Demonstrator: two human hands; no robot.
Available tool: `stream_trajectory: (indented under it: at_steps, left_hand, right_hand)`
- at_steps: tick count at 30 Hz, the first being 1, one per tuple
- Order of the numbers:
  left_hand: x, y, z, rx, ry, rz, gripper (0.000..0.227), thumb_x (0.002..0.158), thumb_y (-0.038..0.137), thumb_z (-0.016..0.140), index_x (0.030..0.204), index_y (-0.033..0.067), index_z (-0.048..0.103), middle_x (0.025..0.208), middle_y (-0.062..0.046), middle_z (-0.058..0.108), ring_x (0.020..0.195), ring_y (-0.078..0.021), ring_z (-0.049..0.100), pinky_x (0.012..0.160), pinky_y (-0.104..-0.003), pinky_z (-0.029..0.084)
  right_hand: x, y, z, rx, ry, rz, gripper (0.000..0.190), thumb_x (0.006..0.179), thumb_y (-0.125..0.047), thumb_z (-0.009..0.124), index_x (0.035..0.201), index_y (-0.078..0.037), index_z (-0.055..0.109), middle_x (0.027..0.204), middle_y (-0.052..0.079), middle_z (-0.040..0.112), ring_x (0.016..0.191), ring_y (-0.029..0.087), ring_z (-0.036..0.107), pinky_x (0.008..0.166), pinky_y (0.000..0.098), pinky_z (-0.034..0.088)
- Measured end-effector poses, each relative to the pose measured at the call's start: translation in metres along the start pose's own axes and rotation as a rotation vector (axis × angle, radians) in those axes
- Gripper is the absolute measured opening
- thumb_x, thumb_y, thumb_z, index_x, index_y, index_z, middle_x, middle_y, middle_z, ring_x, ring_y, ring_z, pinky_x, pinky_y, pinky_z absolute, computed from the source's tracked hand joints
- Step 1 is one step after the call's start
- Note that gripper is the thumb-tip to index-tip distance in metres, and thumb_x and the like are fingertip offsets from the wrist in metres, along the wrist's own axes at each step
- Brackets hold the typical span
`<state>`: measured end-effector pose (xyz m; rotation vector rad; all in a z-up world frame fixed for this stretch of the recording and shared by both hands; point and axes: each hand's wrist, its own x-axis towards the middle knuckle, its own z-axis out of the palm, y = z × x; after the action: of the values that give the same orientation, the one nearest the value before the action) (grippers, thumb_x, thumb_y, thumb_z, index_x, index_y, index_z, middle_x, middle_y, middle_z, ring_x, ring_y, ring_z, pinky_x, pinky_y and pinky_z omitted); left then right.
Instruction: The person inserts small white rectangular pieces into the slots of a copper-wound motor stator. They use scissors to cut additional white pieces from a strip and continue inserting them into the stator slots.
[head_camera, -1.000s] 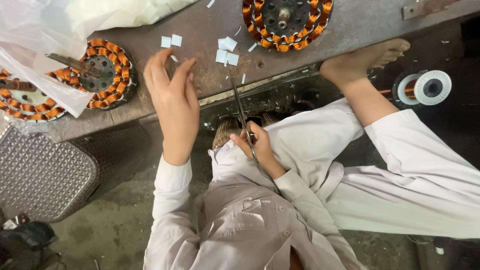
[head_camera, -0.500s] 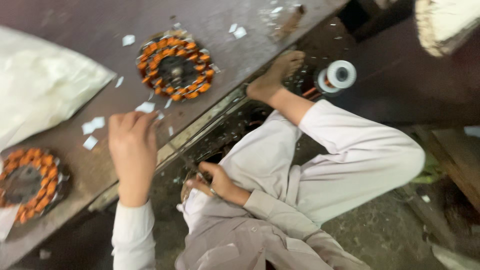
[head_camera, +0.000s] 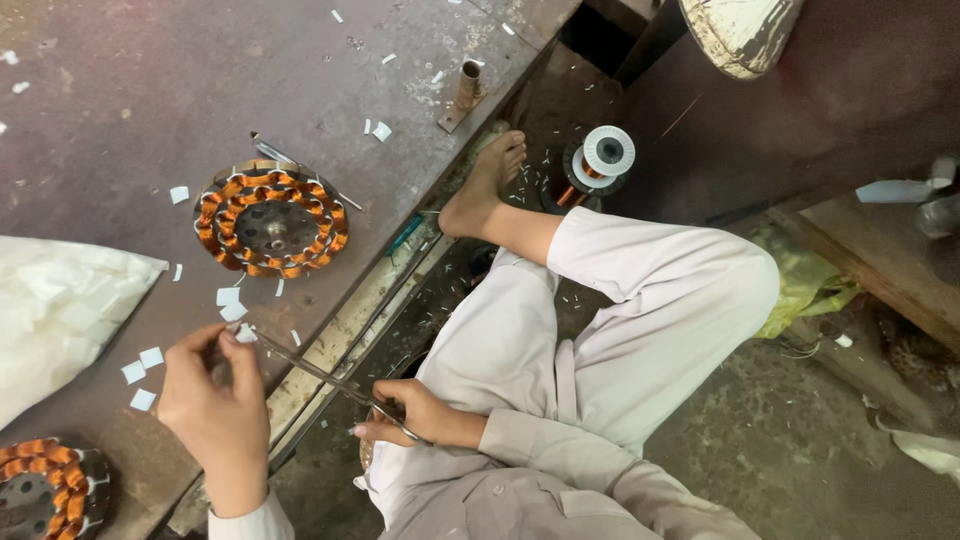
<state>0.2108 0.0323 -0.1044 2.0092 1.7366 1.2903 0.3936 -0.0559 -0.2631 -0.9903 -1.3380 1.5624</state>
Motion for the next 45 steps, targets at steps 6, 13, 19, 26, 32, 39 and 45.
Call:
stream_trajectory:
  at_steps: [6,13,19,26,32,39,45]
  left_hand:
    - [-0.039,0.011,-0.007,-0.516,0.186,-0.355,0.02,0.106,-0.006,0.067,0.124,-0.0102,0.06,0.115,-0.019,0.07,0.104,-0.0197,0.074,0.09,-0.026,0.06]
    - [-0.059,-0.001,-0.01,-0.459,0.215,-0.452,0.02,0.098,-0.008,0.07,0.118,-0.0086,0.071,0.112,-0.014,0.074,0.103,-0.0156,0.071,0.093,-0.027,0.056]
    - [-0.062,-0.019,-0.001,-0.704,0.233,-0.567,0.024,0.094,-0.007,0.071,0.118,-0.007,0.068,0.107,-0.01,0.074,0.097,-0.0121,0.071,0.086,-0.024,0.058]
    - [-0.06,-0.02,-0.004,-0.643,0.22,-0.592,0.021,0.093,-0.008,0.073,0.114,-0.008,0.07,0.101,-0.012,0.075,0.09,-0.0105,0.072,0.081,-0.022,0.058]
    - [-0.062,-0.021,-0.002,-0.691,0.232,-0.617,0.021,0.092,-0.01,0.073,0.113,-0.0095,0.07,0.1,-0.013,0.076,0.09,-0.013,0.073,0.082,-0.024,0.06]
    - [-0.057,-0.021,-0.002,-0.709,0.236,-0.609,0.019,0.092,-0.011,0.072,0.111,-0.0107,0.072,0.102,-0.014,0.075,0.09,-0.0156,0.074,0.082,-0.026,0.062]
    - [-0.055,-0.024,-0.006,-0.754,0.19,-0.617,0.018,0.094,-0.009,0.072,0.112,-0.0111,0.071,0.103,-0.015,0.076,0.089,-0.0165,0.074,0.081,-0.028,0.062]
  right_hand:
    - [-0.002,-0.017,0.002,-0.159,-0.055,-0.089,0.038,0.09,-0.028,0.085,0.082,-0.007,0.054,0.071,-0.003,0.051,0.062,0.003,0.044,0.054,0.0244,0.037]
    - [0.005,-0.007,0.006,-0.082,-0.06,-0.01,0.029,0.089,-0.021,0.084,0.087,-0.008,0.057,0.075,-0.002,0.059,0.069,0.001,0.049,0.058,0.0224,0.043]
    - [0.011,0.004,0.009,-0.259,-0.012,-0.009,0.039,0.085,-0.017,0.086,0.077,-0.008,0.048,0.066,-0.003,0.042,0.061,0.006,0.036,0.052,0.0269,0.031]
    - [0.015,-0.005,0.007,-0.26,-0.024,-0.038,0.044,0.085,-0.016,0.085,0.073,-0.007,0.044,0.063,-0.003,0.043,0.06,0.005,0.038,0.05,0.0262,0.034]
    - [0.018,-0.005,0.009,-0.267,-0.014,-0.032,0.048,0.085,-0.014,0.085,0.073,-0.006,0.04,0.064,-0.001,0.038,0.06,0.006,0.034,0.051,0.0272,0.03]
    - [0.016,-0.005,0.008,-0.247,-0.029,0.036,0.029,0.087,-0.006,0.075,0.074,-0.006,0.049,0.061,-0.004,0.046,0.058,0.004,0.038,0.05,0.0259,0.033]
    - [0.007,0.011,0.008,-0.234,0.004,0.102,0.037,0.087,-0.01,0.079,0.072,-0.007,0.046,0.06,-0.004,0.042,0.057,0.004,0.034,0.049,0.0265,0.029]
